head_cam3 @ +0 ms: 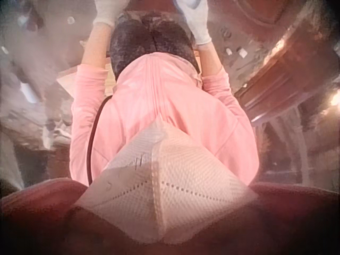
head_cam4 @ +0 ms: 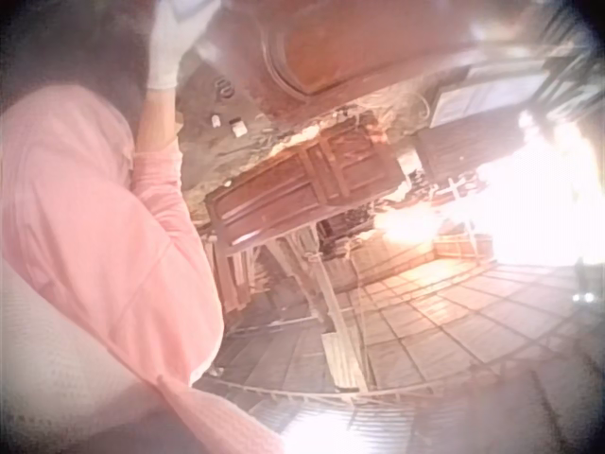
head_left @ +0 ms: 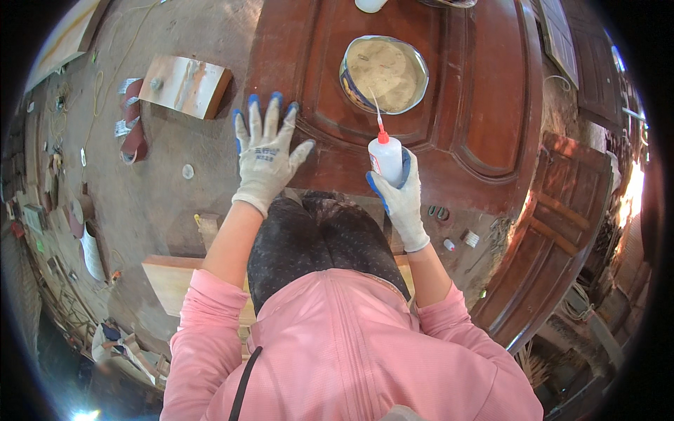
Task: The person applies glue from a bottle into a crack on a wooden door panel and then rubs the area with gloved fingers to spread the glue. The person repeats this process on multiple sections of the door panel.
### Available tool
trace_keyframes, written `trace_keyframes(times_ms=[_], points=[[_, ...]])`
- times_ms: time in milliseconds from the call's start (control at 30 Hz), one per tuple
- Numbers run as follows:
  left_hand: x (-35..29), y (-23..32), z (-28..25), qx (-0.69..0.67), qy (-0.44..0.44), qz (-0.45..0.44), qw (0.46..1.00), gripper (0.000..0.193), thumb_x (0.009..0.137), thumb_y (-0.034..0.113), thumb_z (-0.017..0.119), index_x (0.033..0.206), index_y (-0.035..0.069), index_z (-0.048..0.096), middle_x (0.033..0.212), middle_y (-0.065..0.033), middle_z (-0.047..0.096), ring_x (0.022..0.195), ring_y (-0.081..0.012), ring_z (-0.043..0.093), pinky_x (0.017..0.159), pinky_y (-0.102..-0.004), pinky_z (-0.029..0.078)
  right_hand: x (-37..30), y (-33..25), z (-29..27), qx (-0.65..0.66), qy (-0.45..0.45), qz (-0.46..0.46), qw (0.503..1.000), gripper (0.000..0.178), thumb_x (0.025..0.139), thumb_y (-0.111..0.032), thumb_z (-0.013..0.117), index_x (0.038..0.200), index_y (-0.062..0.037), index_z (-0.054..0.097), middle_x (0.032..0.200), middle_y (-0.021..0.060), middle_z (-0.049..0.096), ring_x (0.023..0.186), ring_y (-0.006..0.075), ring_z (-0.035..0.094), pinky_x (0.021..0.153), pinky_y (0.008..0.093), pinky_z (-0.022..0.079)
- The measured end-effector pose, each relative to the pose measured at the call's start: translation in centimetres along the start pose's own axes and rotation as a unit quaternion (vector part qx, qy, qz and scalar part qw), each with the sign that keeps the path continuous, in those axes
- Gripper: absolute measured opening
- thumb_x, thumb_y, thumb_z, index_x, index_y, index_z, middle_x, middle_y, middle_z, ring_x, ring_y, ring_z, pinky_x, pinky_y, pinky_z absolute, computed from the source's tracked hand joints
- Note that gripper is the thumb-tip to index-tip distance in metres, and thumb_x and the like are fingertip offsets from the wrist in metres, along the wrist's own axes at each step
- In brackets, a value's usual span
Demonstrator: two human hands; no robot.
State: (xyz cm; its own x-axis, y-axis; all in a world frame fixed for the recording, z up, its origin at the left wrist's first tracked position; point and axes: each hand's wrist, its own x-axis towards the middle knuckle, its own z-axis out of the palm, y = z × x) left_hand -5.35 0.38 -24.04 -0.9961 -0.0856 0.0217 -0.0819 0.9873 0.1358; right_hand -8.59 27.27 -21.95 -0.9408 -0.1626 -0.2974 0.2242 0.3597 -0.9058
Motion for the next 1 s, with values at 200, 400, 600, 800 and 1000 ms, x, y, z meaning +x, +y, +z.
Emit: trace_keyframes(times_ms=[200,400,600,800,1000], points=[[-1.7,1.8,-1.1,0.005,-0.006,-0.002,1.0,0.069,0.096,0.054,0.064,0.153,0.018,0.053,0.146,-0.01,0.048,0.136,-0.0377,0.042,0.12,-0.0587,0.024,0.3,-0.8,0.0,0.001,-0.009,-0.007,1.0,0.067,0.084,-0.014,0.083,0.14,-0.0009,0.05,0.128,0.0152,0.064,0.116,0.0228,0.062,0.103,0.0381,0.049],[-1.2,0.9,-0.5,-0.015,-0.047,0.006,0.999,0.064,0.094,0.051,0.067,0.152,0.025,0.055,0.127,-0.007,0.051,0.119,-0.0298,0.047,0.109,-0.0514,0.033,0.5,-0.5,0.1,-0.005,-0.008,0.011,1.0,0.066,0.084,-0.015,0.083,0.139,-0.0007,0.05,0.128,0.0154,0.064,0.115,0.0221,0.062,0.103,0.0384,0.05],[-2.1,-0.6,-1.4,0.007,-0.01,0.034,0.999,0.068,0.096,0.05,0.066,0.153,0.016,0.052,0.129,-0.0075,0.049,0.12,-0.0292,0.045,0.108,-0.0504,0.033,0.7,-1.0,0.1,0.007,-0.007,0.02,1.0,0.067,0.084,-0.014,0.084,0.139,-0.0006,0.05,0.128,0.0147,0.065,0.114,0.021,0.062,0.1,0.0379,0.051],[-2.8,2.3,-1.5,-0.034,-0.004,0.017,0.999,0.077,0.094,0.055,0.065,0.154,0.009,0.048,0.154,-0.0179,0.044,0.142,-0.0392,0.039,0.119,-0.0569,0.026,0.9,-0.4,0.0,0.013,-0.008,0.026,1.0,0.067,0.084,-0.015,0.085,0.139,-0.0003,0.05,0.128,0.0142,0.065,0.114,0.0197,0.062,0.1,0.0365,0.051],[-1.2,5.9,-1.9,-0.14,-0.075,0.037,0.987,0.078,0.094,0.055,0.064,0.155,0.009,0.046,0.158,-0.0269,0.044,0.154,-0.0466,0.029,0.126,-0.0627,0.011,0.4,0.3,0.1,0.107,0.024,0.05,0.993,0.069,0.085,-0.008,0.084,0.142,-0.0015,0.047,0.131,0.0117,0.061,0.116,0.0189,0.06,0.101,0.035,0.051]])
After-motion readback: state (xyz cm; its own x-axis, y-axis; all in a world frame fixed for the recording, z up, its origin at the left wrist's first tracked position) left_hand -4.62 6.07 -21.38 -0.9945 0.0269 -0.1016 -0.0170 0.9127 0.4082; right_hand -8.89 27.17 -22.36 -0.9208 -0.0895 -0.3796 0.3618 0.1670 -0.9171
